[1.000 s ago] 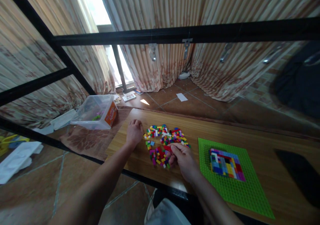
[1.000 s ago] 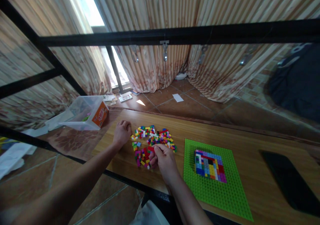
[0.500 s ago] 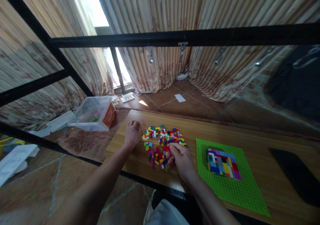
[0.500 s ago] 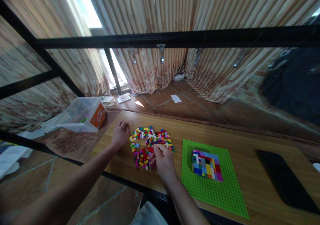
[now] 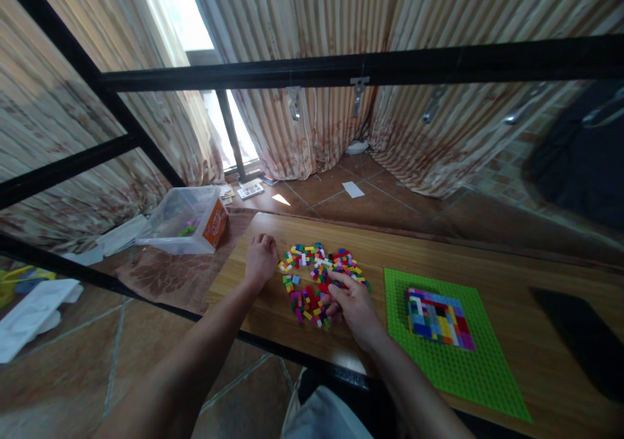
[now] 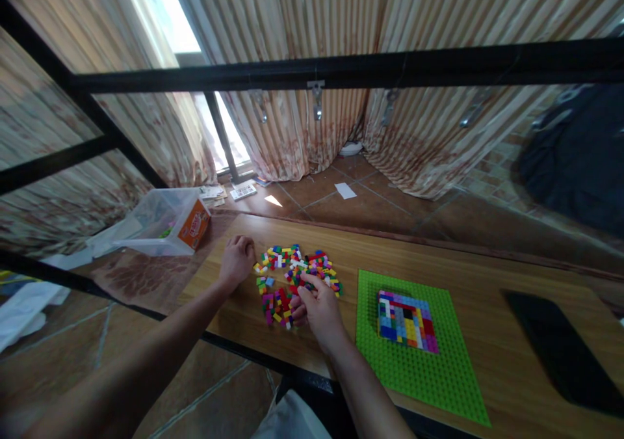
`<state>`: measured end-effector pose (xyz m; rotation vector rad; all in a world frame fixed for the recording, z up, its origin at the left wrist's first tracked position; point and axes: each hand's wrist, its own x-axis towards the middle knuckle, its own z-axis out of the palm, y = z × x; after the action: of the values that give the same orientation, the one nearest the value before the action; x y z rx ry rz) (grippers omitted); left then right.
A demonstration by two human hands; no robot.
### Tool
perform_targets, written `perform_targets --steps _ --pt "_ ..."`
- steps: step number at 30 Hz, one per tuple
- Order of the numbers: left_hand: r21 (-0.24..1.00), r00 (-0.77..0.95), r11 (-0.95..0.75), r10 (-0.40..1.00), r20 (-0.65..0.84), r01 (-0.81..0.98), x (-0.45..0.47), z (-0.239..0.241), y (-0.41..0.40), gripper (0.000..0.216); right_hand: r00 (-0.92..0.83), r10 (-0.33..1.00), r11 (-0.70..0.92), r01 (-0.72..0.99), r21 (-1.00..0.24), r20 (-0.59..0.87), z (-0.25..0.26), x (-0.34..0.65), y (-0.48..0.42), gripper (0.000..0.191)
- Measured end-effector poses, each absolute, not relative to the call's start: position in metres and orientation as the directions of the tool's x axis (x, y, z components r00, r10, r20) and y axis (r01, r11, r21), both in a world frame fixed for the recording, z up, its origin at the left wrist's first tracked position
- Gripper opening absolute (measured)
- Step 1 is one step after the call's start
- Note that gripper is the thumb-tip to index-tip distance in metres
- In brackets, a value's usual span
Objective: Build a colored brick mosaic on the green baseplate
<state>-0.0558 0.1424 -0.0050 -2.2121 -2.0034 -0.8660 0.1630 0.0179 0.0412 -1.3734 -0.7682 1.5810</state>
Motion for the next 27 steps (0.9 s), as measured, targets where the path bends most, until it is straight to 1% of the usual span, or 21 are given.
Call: perform_targets --steps 7,10,15,21,24,27 --pt "0.338 0.012 -0.162 0.914 0.406 0.927 -0.0553 -0.0033 0.1415 0.018 -0.013 0.924 -0.375 -0.231 -0.898 -0.383 0.0365 0.1626 0.0181 0.046" --pt "0.346 0.007 -0.159 0.916 0.401 0.925 -0.0551 -0.0026 0.1414 0.018 -0.001 0.935 -0.344 -0.238 -0.908 -0.354 0.0334 0.1634 0.0179 0.041" --pt "0.341 0.013 -0.161 0.917 0.400 0.926 -0.0554 -0.0029 0.1413 0.017 0.024 0.931 -0.350 -0.231 -0.908 -0.365 0.0379 0.1653 0.0167 0.038" --pt "0.329 0.016 -0.160 0.916 0.401 0.931 -0.0555 -0.0034 0.1417 0.018 0.040 0.933 -0.337 -0.250 -0.908 -0.357 0.0417 0.1677 0.0165 0.044" --pt "0.320 0.027 -0.166 0.918 0.396 0.933 -0.0555 -0.0027 0.1416 0.017 0.031 0.929 -0.354 -0.207 -0.912 -0.368 0.0416 0.1676 0.0183 0.050" --pt "0.315 0.027 -0.162 0.919 0.392 0.935 -0.0553 -0.0020 0.1411 0.016 0.016 0.926 -0.371 -0.153 -0.916 -0.377 0.0424 0.1662 0.0207 0.061"
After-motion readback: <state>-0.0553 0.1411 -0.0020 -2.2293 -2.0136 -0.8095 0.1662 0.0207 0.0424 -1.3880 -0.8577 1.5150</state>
